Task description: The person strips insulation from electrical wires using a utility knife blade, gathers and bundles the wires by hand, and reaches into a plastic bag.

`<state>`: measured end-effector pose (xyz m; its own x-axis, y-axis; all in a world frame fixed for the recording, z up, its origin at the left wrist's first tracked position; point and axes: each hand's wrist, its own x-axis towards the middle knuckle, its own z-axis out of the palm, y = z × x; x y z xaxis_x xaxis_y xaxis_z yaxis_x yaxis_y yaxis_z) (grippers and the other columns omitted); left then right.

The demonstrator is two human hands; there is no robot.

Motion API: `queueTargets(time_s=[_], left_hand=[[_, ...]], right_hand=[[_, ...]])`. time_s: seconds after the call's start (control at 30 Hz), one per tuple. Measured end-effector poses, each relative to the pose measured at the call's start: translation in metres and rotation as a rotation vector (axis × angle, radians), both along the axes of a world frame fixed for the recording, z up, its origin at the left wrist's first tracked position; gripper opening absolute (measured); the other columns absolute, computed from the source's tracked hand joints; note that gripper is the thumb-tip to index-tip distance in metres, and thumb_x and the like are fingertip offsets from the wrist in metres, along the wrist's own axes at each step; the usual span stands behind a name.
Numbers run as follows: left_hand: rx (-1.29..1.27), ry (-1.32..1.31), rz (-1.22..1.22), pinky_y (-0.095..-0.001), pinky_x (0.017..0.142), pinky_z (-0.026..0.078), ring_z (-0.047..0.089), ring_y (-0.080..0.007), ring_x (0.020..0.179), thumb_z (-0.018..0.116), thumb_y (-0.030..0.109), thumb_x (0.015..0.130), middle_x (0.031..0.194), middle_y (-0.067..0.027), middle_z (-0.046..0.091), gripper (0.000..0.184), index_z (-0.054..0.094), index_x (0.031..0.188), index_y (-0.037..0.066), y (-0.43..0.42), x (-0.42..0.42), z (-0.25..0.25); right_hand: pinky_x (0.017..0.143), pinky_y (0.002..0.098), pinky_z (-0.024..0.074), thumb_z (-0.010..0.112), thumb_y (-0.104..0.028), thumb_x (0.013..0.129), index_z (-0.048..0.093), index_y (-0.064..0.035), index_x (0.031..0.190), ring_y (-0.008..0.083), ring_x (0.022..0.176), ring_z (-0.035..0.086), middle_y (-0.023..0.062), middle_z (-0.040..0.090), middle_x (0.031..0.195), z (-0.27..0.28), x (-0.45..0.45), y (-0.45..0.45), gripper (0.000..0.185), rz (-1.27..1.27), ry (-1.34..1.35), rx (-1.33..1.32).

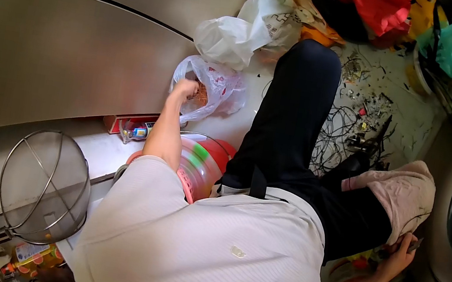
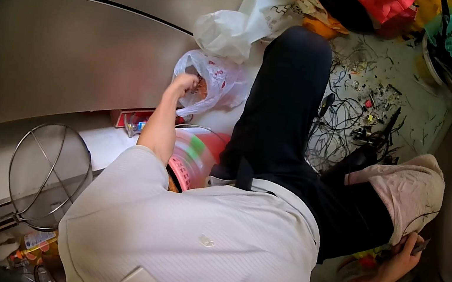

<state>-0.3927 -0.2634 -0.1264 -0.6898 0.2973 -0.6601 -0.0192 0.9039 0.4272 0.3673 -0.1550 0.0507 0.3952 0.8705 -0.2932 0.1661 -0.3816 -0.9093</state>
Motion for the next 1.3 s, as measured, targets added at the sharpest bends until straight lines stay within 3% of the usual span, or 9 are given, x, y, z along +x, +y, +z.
queueTargets(time_s=[0.07,0.27,0.33,0.5,0.67,0.73,1.0,1.13,1.3], left_hand=[[-0.369,0.150,-0.204,-0.0447,0.061,0.052,0.068,-0.0300,0.068,0.059,0.010,0.077,0.076,-0.0173,0.071,0.020,0.073,0.084,-0.001,-0.034,-0.012,-0.051],[-0.665,0.231,-0.601,-0.0429,0.099,0.051,0.060,-0.0376,0.123,0.058,0.011,0.079,0.129,-0.0245,0.063,0.043,0.068,0.119,-0.001,-0.047,-0.003,-0.061],[-0.622,-0.058,-0.409,-0.0451,0.077,0.058,0.071,-0.0284,0.090,0.072,0.014,0.076,0.104,-0.0163,0.072,0.028,0.071,0.101,0.002,-0.022,-0.002,-0.045],[0.180,-0.526,-0.010,-0.0305,0.066,0.060,0.066,-0.0155,0.073,0.069,0.003,0.084,0.086,-0.0049,0.068,0.027,0.066,0.111,0.003,0.003,-0.023,0.018],[0.061,-0.244,-0.105,-0.0289,0.062,0.056,0.064,-0.0154,0.070,0.072,0.008,0.083,0.086,-0.0065,0.068,0.028,0.068,0.111,0.003,0.000,-0.036,0.017],[-0.212,-0.034,-0.427,-0.0265,0.060,0.053,0.064,-0.0136,0.080,0.071,0.013,0.084,0.086,-0.0035,0.067,0.026,0.068,0.109,0.007,0.006,-0.021,0.037],[-0.020,-0.014,-0.235,-0.0316,0.054,0.055,0.061,-0.0147,0.069,0.060,0.032,0.091,0.087,-0.0066,0.065,0.030,0.070,0.108,0.009,0.024,0.008,0.076],[-0.092,0.266,-0.750,-0.0377,0.082,0.055,0.070,-0.0239,0.091,0.059,0.024,0.085,0.102,-0.0181,0.072,0.039,0.069,0.119,0.006,0.035,-0.024,0.047],[-0.137,0.307,-0.862,-0.0390,0.095,0.050,0.066,-0.0330,0.109,0.056,0.021,0.085,0.113,-0.0208,0.070,0.040,0.069,0.119,0.005,0.057,-0.006,0.070]], right_hand=[[0.051,0.0213,0.0247,0.060,-0.020,0.101,0.057,-0.0102,0.084,0.0024,0.056,0.034,-0.0063,0.047,0.070,0.002,-0.001,-0.001,0.020,0.007,-0.015,-0.009],[0.052,0.0210,0.0255,0.061,-0.022,0.100,0.058,-0.0098,0.087,0.0018,0.058,0.036,-0.0073,0.048,0.071,0.000,0.004,0.001,0.018,0.033,-0.061,-0.036],[0.052,0.0210,0.0256,0.061,-0.022,0.100,0.058,-0.0096,0.089,0.0017,0.058,0.036,-0.0077,0.048,0.072,0.004,0.003,0.000,0.017,0.058,-0.070,-0.044],[0.053,0.0208,0.0268,0.061,-0.023,0.101,0.060,-0.0090,0.092,0.0013,0.060,0.036,-0.0085,0.047,0.073,0.007,-0.013,0.004,0.017,0.016,-0.142,-0.046],[0.052,0.0213,0.0269,0.060,-0.023,0.101,0.059,-0.0098,0.090,0.0018,0.059,0.035,-0.0080,0.046,0.072,0.008,-0.017,0.004,0.018,0.023,-0.132,-0.026],[0.052,0.0214,0.0268,0.060,-0.023,0.101,0.059,-0.0101,0.089,0.0019,0.058,0.035,-0.0079,0.046,0.071,0.008,-0.011,0.001,0.018,0.053,-0.115,-0.024],[0.052,0.0210,0.0286,0.062,-0.022,0.100,0.060,-0.0091,0.092,0.0022,0.059,0.037,-0.0071,0.048,0.073,-0.005,0.005,0.000,0.015,-0.010,-0.030,-0.025],[0.053,0.0203,0.0288,0.062,-0.020,0.099,0.059,-0.0094,0.093,0.0028,0.061,0.038,-0.0067,0.048,0.075,0.002,-0.005,0.000,0.013,0.016,-0.017,0.010],[0.050,0.0218,0.0285,0.061,-0.020,0.100,0.057,-0.0083,0.088,0.0035,0.057,0.039,-0.0052,0.048,0.070,0.016,-0.017,0.002,0.017,0.035,-0.006,0.009]])
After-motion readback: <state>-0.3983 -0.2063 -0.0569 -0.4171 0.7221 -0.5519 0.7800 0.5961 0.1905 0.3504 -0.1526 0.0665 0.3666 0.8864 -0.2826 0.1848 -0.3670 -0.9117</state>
